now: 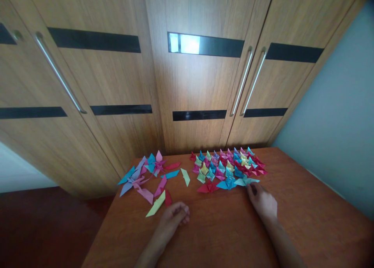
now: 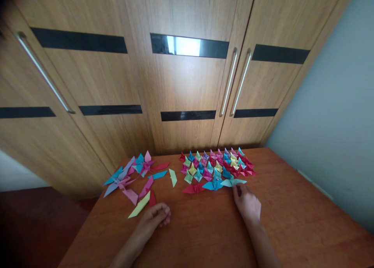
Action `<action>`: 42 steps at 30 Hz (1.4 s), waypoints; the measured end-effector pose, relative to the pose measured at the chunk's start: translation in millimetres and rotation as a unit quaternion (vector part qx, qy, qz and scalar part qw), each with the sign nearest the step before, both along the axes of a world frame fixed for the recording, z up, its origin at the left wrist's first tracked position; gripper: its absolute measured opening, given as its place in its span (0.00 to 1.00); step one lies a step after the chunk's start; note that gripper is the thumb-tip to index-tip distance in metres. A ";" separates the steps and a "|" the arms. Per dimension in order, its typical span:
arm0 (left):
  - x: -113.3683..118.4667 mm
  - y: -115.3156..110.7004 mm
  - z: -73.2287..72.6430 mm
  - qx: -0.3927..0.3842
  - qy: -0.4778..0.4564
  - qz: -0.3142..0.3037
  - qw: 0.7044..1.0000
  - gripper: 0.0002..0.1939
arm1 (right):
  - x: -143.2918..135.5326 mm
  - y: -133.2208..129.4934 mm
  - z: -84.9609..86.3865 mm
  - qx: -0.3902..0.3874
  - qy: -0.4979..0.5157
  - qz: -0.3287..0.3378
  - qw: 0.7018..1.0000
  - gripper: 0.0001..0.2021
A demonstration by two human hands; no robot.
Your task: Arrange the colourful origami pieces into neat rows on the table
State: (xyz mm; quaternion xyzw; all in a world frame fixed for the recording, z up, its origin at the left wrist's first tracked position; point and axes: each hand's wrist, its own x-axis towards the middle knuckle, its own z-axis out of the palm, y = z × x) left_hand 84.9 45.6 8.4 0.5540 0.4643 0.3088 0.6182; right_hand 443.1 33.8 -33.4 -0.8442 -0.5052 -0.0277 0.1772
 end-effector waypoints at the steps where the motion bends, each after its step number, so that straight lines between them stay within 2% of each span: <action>1: 0.2 0.1 0.6 -0.001 0.003 0.001 1.000 0.18 | 0.1 0.0 -0.4 -0.001 0.003 -0.002 1.000 0.14; 6: 1.1 0.1 2.9 0.001 0.014 0.001 1.000 0.20 | 2.5 -2.3 -2.6 0.012 0.010 -0.014 1.000 0.14; 9: 1.2 0.1 3.2 0.002 0.013 0.001 1.000 0.20 | 1.2 -5.6 0.4 0.043 0.006 -0.019 0.999 0.15; 12: 0.8 -0.1 3.5 0.003 0.014 0.002 1.000 0.20 | -12.0 -8.0 7.5 0.089 0.024 -0.018 0.996 0.17; 15: 0.3 -0.8 3.9 0.000 0.007 0.008 1.000 0.20 | -44.1 -8.6 15.1 0.143 0.115 0.052 0.982 0.20; 17: -0.1 -1.3 4.1 -0.004 -0.003 0.015 1.000 0.19 | -73.5 -8.8 18.6 0.163 0.206 0.120 0.957 0.21; 21: -5.8 1.5 5.1 0.011 -0.001 0.038 0.999 0.18 | -127.6 -10.6 18.9 0.128 0.306 0.221 0.917 0.19; 24: -20.8 9.6 10.1 0.086 0.041 0.087 0.992 0.17 | -146.9 -13.4 14.1 0.109 0.330 0.246 0.905 0.18; 27: -46.9 20.2 19.7 0.187 0.184 0.144 0.954 0.15 | -149.4 -16.0 9.0 0.100 0.337 0.253 0.901 0.18; 31: -85.6 30.6 31.9 0.213 0.428 0.184 0.859 0.12 | -146.5 -17.1 5.7 0.102 0.354 0.249 0.896 0.18; 33: -100.0 33.5 35.2 0.226 0.494 0.202 0.815 0.12 | -146.5 -16.9 5.1 0.101 0.355 0.252 0.894 0.18; 35: -108.8 35.3 37.3 0.247 0.529 0.211 0.784 0.11 | -147.1 -16.5 5.1 0.105 0.355 0.254 0.894 0.18; 39: -112.4 38.6 41.3 0.252 0.577 0.185 0.755 0.14 | -147.5 -15.9 5.9 0.113 0.349 0.246 0.897 0.18; 42: -110.3 42.8 43.5 0.229 0.601 0.157 0.749 0.19 | -146.9 -15.7 5.7 0.112 0.346 0.242 0.899 0.18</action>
